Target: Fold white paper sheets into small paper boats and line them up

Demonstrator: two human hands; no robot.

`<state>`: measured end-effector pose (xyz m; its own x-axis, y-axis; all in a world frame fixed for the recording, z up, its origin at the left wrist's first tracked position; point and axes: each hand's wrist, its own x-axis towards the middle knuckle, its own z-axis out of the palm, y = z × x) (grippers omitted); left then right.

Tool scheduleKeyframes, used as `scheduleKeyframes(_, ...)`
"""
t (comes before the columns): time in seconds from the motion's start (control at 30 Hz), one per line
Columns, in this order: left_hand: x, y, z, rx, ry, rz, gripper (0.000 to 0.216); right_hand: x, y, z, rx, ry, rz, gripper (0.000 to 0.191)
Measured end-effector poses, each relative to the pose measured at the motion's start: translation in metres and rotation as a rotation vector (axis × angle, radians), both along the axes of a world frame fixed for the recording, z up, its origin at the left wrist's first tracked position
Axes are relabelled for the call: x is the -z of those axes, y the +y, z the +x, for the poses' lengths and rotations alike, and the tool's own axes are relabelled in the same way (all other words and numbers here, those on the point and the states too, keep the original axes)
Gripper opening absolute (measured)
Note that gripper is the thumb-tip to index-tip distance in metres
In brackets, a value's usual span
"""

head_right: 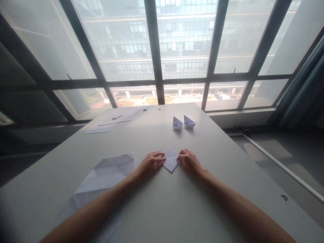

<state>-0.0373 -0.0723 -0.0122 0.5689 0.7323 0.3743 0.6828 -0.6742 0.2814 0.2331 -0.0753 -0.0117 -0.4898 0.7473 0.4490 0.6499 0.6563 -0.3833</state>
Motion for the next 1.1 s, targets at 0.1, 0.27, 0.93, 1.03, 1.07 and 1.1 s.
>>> scheduleKeyframes(0.1,0.000,-0.001,0.000,-0.011,0.001,-0.009,0.024,0.000,0.000,0.000,0.042,0.032,-0.039,0.011)
scheduleKeyframes(0.27,-0.001,0.000,0.000,-0.026,-0.027,-0.028,0.023,0.001,0.002,0.002,0.106,0.032,-0.062,0.015)
scheduleKeyframes(0.93,-0.003,0.000,-0.003,-0.012,-0.063,-0.050,0.020,-0.005,-0.010,-0.009,0.265,-0.099,-0.159,0.024)
scheduleKeyframes(1.03,-0.002,0.001,-0.003,0.021,-0.057,-0.049,0.019,-0.005,-0.010,-0.011,0.274,-0.088,-0.206,0.028)
scheduleKeyframes(1.07,-0.001,0.001,-0.004,0.029,-0.056,-0.048,0.019,-0.005,-0.010,-0.011,0.273,-0.083,-0.215,0.027)
scheduleKeyframes(1.1,-0.001,0.002,-0.004,0.034,-0.055,-0.047,0.018,-0.005,-0.010,-0.011,0.274,-0.083,-0.218,0.025)
